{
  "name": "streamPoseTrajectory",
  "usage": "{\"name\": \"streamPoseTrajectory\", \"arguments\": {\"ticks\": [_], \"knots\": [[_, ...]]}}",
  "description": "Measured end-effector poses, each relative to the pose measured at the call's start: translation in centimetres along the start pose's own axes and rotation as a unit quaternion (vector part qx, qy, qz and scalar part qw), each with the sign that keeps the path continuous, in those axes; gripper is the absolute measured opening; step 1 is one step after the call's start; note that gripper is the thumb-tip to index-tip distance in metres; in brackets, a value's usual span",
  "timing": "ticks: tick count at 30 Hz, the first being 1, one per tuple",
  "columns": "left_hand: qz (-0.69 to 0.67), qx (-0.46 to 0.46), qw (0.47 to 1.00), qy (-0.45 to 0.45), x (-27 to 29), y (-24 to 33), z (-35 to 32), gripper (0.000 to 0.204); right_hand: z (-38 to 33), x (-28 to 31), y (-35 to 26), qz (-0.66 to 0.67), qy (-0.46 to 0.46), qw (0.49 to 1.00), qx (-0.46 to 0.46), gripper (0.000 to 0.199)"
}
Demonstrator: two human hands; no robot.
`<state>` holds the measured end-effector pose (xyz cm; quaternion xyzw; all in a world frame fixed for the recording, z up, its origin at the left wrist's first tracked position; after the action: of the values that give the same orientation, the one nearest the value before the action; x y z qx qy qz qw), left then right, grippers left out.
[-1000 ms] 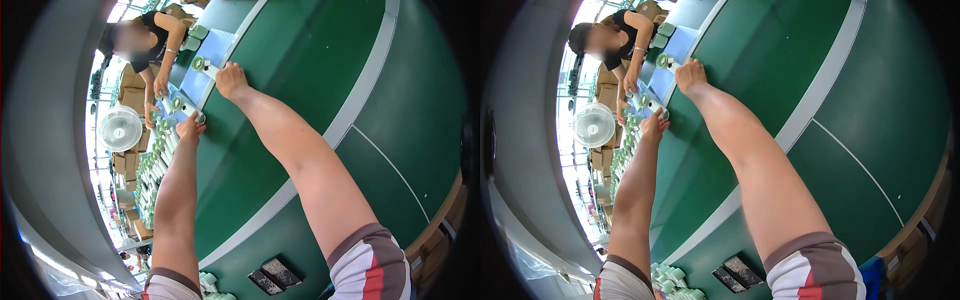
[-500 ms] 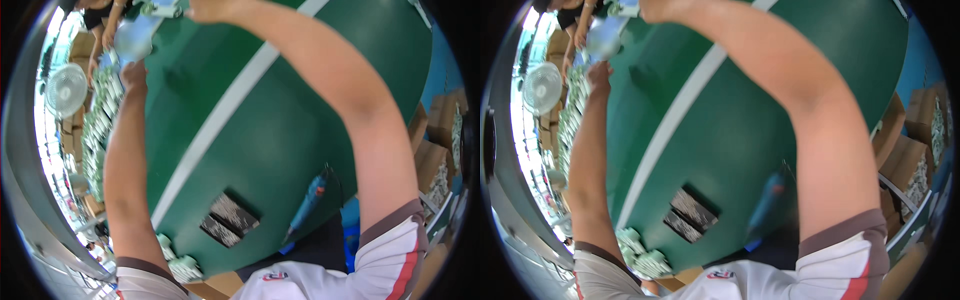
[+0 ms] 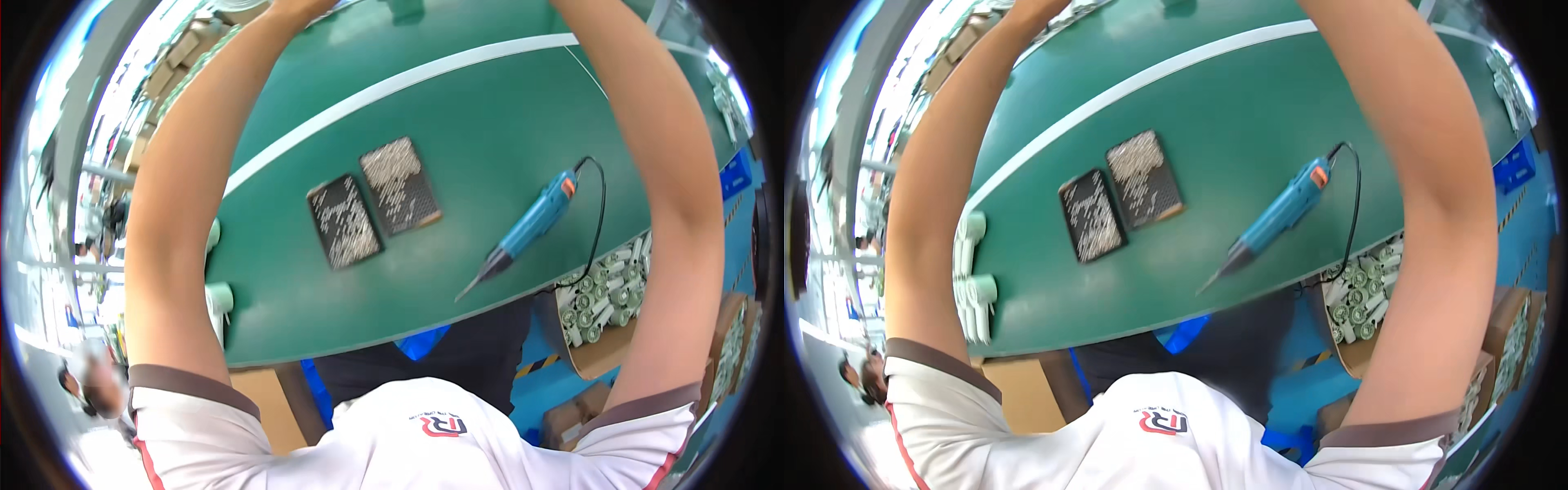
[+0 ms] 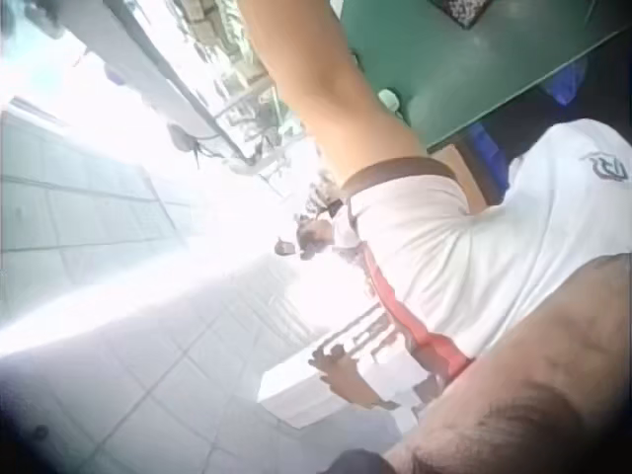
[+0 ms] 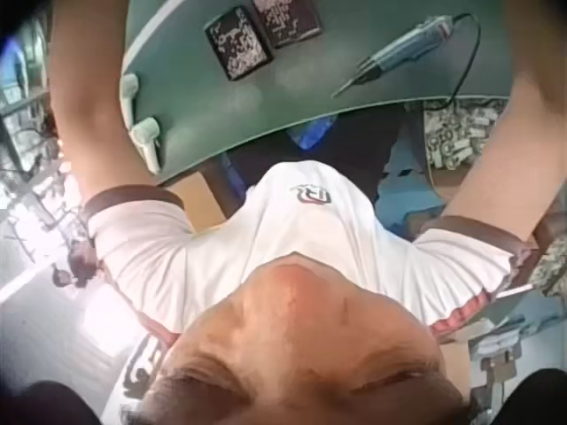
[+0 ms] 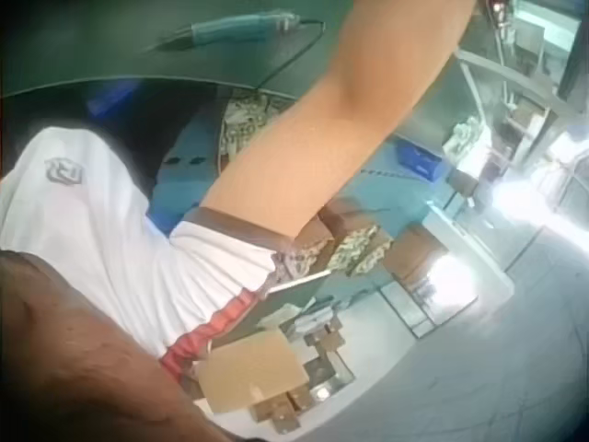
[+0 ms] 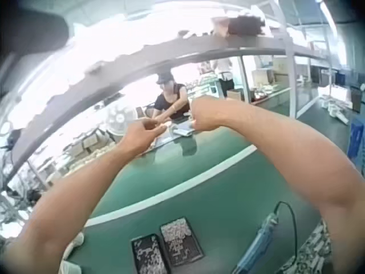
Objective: Assembling components of small portable fans using an electric screwdriver at a production line station.
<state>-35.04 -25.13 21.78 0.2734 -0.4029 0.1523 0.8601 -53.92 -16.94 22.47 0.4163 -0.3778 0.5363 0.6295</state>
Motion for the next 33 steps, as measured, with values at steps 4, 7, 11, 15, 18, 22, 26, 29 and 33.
{"name": "streamPoseTrajectory", "arguments": {"ticks": [4, 7, 11, 15, 18, 22, 26, 29, 33], "knots": [[-0.035, -0.024, 0.998, 0.036, 9.2, 2.6, -15.9, 0.049, -12.9, 4.5, -10.0, 0.122, 0.074, 0.982, 0.123, 0.035], [-0.071, -0.01, 0.995, 0.071, 12.4, 8.7, -29.8, 0.036, -20.1, 1.0, -13.2, 0.112, -0.017, 0.991, 0.078, 0.042], [-0.087, 0.092, 0.987, 0.094, 10.5, 8.5, -43.2, 0.048, -26.1, -2.6, -19.2, 0.139, -0.06, 0.989, 0.005, 0.061], [-0.024, 0.095, 0.993, 0.059, 5.2, 6.8, -47.2, 0.062, -28.0, -5.3, -20.9, 0.163, -0.124, 0.974, -0.101, 0.068], [0.0, 0.11, 0.993, 0.052, 2.7, 5.7, -46.5, 0.072, -28.2, -6.4, -21.1, 0.147, -0.145, 0.969, -0.133, 0.067], [0.045, 0.094, 0.993, 0.059, 1.0, 4.9, -44.1, 0.082, -27.9, -7.9, -21.3, 0.108, -0.217, 0.96, -0.14, 0.073], [0.012, 0.114, 0.993, 0.019, -0.2, 3.4, -42.7, 0.082, -27.7, -6.8, -21.4, 0.11, -0.148, 0.973, -0.143, 0.083], [-0.012, 0.108, 0.994, 0.011, -0.5, 3.0, -41.5, 0.08, -27.1, -7.3, -20.2, 0.096, -0.129, 0.978, -0.132, 0.085], [-0.029, 0.11, 0.993, 0.002, -0.2, 2.1, -41.3, 0.079, -25.8, -7.8, -19.2, 0.084, -0.158, 0.974, -0.141, 0.081]]}}
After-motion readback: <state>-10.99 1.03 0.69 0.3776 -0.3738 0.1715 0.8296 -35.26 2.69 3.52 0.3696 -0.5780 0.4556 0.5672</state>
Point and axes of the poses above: each hand's wrist, its own z-axis towards the middle knuckle, its own x-axis out of the back of the hand, y = z × x, the point moved 6 cm from there along z, towards the middle knuckle, and after that the axes turned 8 degrees about -x, right-handed, at the moved point
